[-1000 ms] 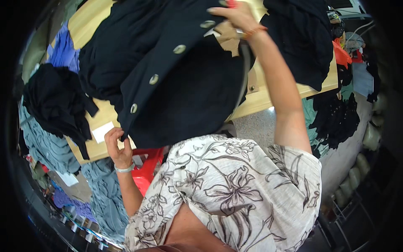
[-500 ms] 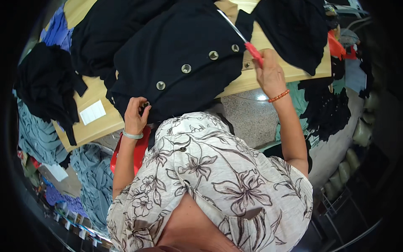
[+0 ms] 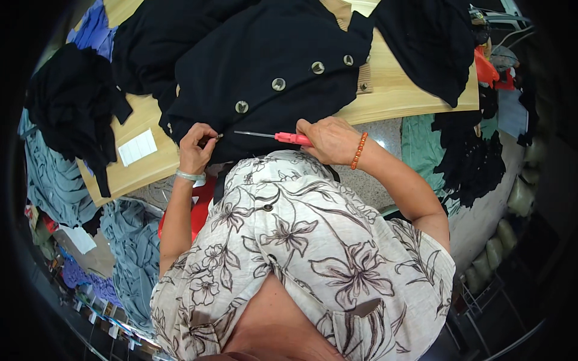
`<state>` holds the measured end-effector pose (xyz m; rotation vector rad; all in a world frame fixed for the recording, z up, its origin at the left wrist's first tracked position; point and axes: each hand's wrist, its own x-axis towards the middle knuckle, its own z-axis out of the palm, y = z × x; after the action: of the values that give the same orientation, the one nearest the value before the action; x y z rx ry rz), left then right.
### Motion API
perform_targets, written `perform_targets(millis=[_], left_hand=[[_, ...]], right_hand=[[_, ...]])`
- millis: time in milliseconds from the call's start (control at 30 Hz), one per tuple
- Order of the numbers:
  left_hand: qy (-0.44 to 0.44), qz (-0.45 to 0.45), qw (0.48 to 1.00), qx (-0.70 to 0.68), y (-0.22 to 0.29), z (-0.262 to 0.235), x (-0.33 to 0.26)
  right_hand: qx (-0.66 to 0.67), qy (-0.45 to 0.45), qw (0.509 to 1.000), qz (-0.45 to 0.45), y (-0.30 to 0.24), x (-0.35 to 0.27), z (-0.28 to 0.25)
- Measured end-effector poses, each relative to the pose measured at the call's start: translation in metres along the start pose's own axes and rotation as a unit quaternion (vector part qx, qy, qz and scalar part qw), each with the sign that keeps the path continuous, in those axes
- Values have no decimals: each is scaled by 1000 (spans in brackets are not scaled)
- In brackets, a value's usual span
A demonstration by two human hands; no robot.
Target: Trim loose threads from sweaters using scissors at a workbench.
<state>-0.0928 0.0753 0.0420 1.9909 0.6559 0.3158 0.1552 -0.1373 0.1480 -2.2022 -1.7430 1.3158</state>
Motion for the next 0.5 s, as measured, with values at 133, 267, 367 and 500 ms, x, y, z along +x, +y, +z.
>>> perform_targets(millis=[133,267,367,500], left_hand=[[-27,46,998,12,-12,-4,2],[-11,129,975,179,12,-7,8],[26,134,981,140,42,11,25],[-65,35,995,65,32,48,56]], right_hand=[[0,3,1000,-17,-16,10,-9],[63,13,998,-4,-6,-4,-7],[74,61,995,25,5,-21,-6],[72,92,990,75,13,-31,-4]])
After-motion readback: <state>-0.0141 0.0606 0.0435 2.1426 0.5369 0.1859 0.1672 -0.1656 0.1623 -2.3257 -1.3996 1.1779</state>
